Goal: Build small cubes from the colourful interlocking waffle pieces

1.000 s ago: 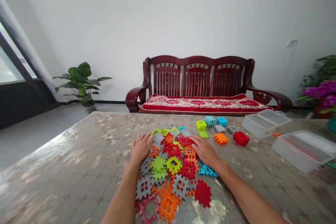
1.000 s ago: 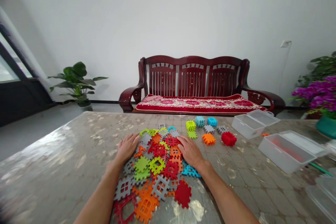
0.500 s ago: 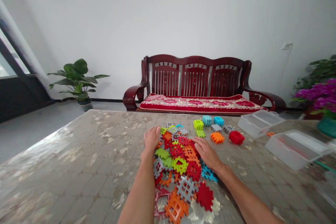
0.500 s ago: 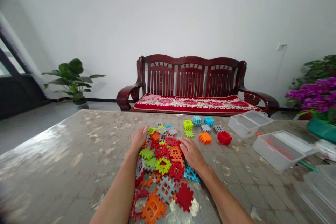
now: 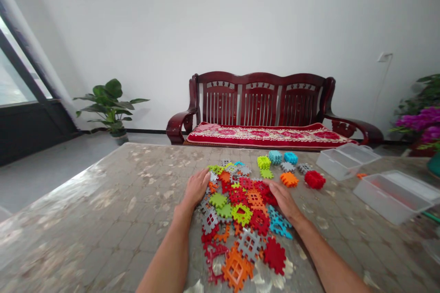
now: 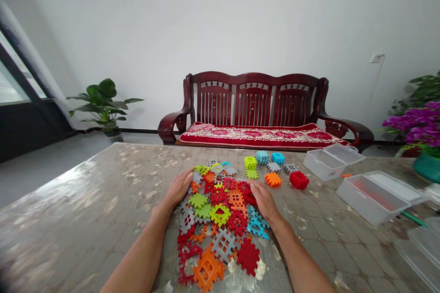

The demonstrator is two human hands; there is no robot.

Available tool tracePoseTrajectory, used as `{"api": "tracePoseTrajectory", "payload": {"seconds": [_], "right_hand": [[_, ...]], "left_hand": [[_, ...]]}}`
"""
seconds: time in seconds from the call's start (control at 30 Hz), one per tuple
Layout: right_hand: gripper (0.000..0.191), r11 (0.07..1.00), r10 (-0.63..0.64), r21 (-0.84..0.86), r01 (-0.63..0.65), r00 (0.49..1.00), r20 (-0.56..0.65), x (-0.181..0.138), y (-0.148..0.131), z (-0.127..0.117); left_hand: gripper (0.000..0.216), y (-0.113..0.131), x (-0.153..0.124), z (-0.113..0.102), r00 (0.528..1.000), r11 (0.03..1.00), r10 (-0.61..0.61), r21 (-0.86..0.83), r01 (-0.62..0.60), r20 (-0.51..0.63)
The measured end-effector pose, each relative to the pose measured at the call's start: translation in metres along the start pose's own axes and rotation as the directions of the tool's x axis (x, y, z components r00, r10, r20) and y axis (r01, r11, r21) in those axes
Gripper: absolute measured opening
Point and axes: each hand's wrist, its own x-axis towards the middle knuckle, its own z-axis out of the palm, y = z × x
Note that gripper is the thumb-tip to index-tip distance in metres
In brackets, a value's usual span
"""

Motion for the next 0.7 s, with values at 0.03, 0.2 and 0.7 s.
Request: {"api": "tracePoseTrajectory", "payload": {"seconds": [0.03,0.2,0.7], "right_hand": [[0.068,1.0,-0.008,-0.013,0.008,1.0,-0.003,0.0,0.0,0.001],[0.068,0.999,-0.022,-0.032,0.021,1.0,-0.008,-0.001,0.002,0.005],[0.06,0.997,-0.031,-0.075,0.032,0.999,0.006,0.002,0.016,0.005]], "left_hand": [[0.052,0.003,0.0,0.006,1.0,1.0,-0.004,0.007,0.004,-0.004],[0.053,0.013,0.005,0.019,1.0,1.0,-0.001,0.016,0.001,-0.024],[0.043,-0.021,-0.028,-0.013,0.999,0.974,0.011,0.225,-0.001,-0.044]]}}
